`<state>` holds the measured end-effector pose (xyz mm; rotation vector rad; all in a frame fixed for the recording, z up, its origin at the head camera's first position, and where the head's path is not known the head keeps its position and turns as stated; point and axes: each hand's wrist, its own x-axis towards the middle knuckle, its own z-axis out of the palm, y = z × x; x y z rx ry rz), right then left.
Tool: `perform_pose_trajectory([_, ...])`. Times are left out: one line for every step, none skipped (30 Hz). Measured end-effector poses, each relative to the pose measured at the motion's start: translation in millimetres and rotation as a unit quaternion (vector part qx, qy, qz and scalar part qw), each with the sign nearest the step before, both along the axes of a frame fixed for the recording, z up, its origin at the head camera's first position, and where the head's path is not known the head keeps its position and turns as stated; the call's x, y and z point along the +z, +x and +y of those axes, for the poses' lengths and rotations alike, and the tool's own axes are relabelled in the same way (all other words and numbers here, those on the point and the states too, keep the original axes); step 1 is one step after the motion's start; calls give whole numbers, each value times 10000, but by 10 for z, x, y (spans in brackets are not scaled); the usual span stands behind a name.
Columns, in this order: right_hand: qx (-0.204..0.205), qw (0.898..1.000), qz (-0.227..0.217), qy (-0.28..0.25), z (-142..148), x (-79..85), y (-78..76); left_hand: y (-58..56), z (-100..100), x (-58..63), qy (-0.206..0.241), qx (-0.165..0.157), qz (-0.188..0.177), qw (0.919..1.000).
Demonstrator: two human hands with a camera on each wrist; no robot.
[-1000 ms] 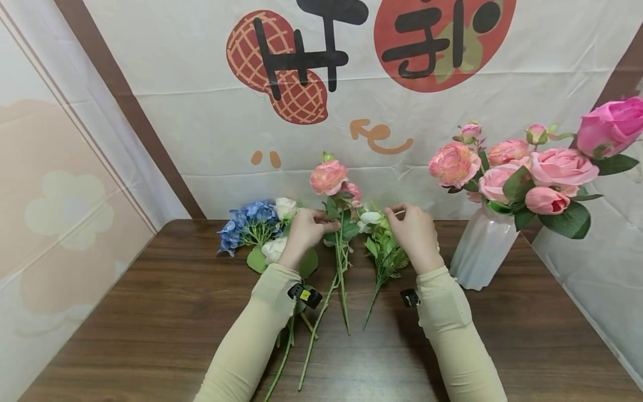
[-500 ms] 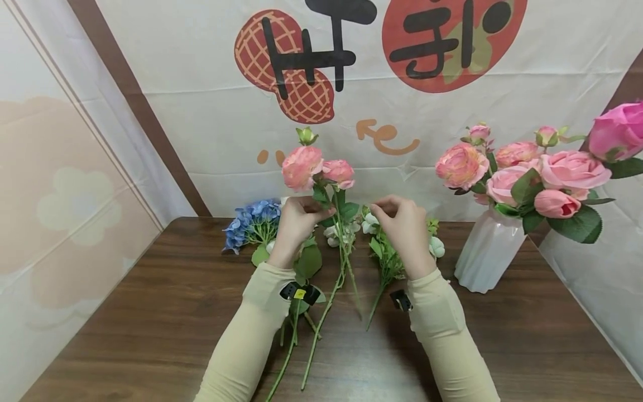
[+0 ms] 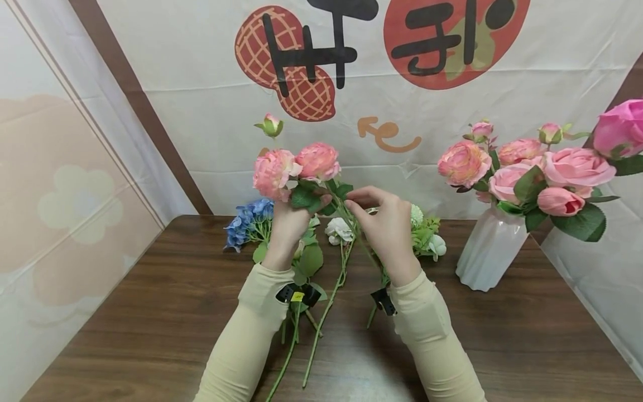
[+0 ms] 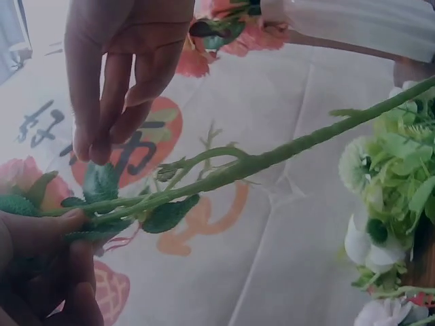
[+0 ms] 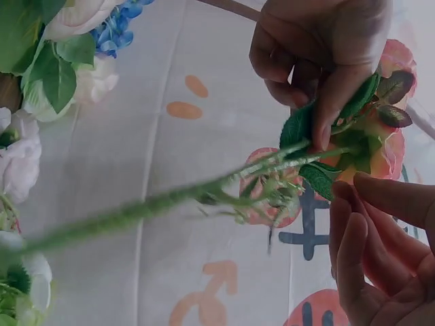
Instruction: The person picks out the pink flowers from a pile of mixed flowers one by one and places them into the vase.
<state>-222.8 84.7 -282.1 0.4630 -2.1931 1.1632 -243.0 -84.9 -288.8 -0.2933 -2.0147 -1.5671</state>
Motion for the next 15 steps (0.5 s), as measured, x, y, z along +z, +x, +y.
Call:
perform_pose_trajectory([8,10000,23,-2,-7,3,11,2,4,9,48,-28,40,10000])
perform_pose_trajectory([22,10000,43,10,-12,5,19,6,7,16,79,19,39,10000])
perform_pose_trajectory([41,10000,39,8,-16,5,24,10,9,19,75,96,23,9999])
perform_pose_trajectory([55,10000,35,15,-19,4,27,12,12,22,121,117,31,9999])
perform_pose_trajectory([72,10000,38,19,-21,2,29,17,17,25,219,96,8,9997])
perform_pose_trajectory([77,10000,37,29,-21,-2,29,21,22,23,341,81,-23,9994])
perform_pose_trajectory([87,9999,42,38,-21,-7,26,24,28,20,452,68,-58,9989])
perform_pose_trajectory([86,9999,63,66,-21,-12,23,28,33,21,421,90,-69,9991])
perform_pose_trajectory([76,9999,79,88,-21,-17,19,31,40,20,416,62,-75,9991])
perform_pose_trajectory([48,9998,128,148,-20,-22,15,37,48,20,416,21,-95,9991])
perform_pose_trajectory([10,9996,175,211,-20,-27,10,39,55,17,431,-32,-129,9990])
perform_pose_trajectory([-33,9993,230,286,-20,-31,6,43,64,17,344,-40,-154,9993])
perform_pose_trajectory([-77,9989,284,359,-19,-35,1,47,72,17,239,-45,-179,9995])
perform_pose_trajectory([-122,9984,337,446,-18,-36,-2,55,80,21,205,-92,-205,9995])
perform_pose_trajectory([-170,9977,380,526,-18,-38,-5,59,90,16,236,-112,-264,9993])
